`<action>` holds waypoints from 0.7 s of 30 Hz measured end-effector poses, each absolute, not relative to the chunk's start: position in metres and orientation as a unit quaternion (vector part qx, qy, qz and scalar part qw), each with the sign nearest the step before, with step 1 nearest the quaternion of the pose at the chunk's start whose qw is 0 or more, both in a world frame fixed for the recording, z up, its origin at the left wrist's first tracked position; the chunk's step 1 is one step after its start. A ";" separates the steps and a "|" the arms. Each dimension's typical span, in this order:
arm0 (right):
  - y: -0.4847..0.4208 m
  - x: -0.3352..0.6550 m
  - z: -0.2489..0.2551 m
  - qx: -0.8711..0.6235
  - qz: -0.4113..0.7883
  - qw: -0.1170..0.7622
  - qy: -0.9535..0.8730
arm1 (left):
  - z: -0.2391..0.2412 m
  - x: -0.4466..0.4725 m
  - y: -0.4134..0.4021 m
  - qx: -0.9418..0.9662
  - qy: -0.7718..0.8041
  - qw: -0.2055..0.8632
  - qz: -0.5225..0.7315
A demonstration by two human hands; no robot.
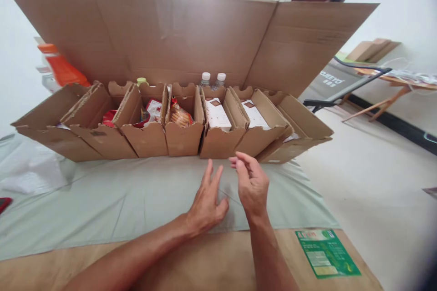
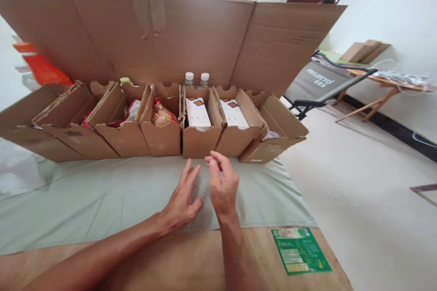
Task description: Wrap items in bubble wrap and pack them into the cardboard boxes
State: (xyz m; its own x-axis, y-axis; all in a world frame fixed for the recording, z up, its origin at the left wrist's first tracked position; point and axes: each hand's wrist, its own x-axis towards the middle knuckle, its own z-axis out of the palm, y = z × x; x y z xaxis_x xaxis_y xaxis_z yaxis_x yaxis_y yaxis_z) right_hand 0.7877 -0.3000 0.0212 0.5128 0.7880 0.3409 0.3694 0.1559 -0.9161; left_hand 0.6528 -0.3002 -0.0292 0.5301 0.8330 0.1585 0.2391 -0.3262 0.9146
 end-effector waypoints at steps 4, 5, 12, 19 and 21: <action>-0.256 0.735 0.076 -0.616 0.125 0.405 -0.664 | -0.035 0.596 -0.339 0.738 0.387 0.433 0.345; -0.241 0.724 0.087 -0.634 0.106 0.332 -0.690 | -0.036 0.583 -0.347 0.733 0.396 0.429 0.349; -0.221 0.695 0.107 -0.692 0.039 0.153 -0.705 | -0.033 0.512 -0.362 0.673 0.465 0.408 0.405; -0.391 0.753 0.095 -0.614 0.046 0.251 -0.747 | -0.018 0.472 -0.365 0.650 0.524 0.327 0.443; -0.436 0.786 0.094 -0.615 0.055 0.267 -0.740 | -0.016 0.472 -0.366 0.651 0.512 0.334 0.449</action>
State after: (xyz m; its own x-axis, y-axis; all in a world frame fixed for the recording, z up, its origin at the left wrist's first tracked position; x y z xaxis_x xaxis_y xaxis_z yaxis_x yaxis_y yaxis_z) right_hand 0.7861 -0.4359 0.0940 -0.1012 0.9398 0.3265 0.8806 0.2372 -0.4101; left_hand 0.4715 -0.3664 -0.0162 0.0715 0.9674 0.2429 0.3663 -0.2520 0.8957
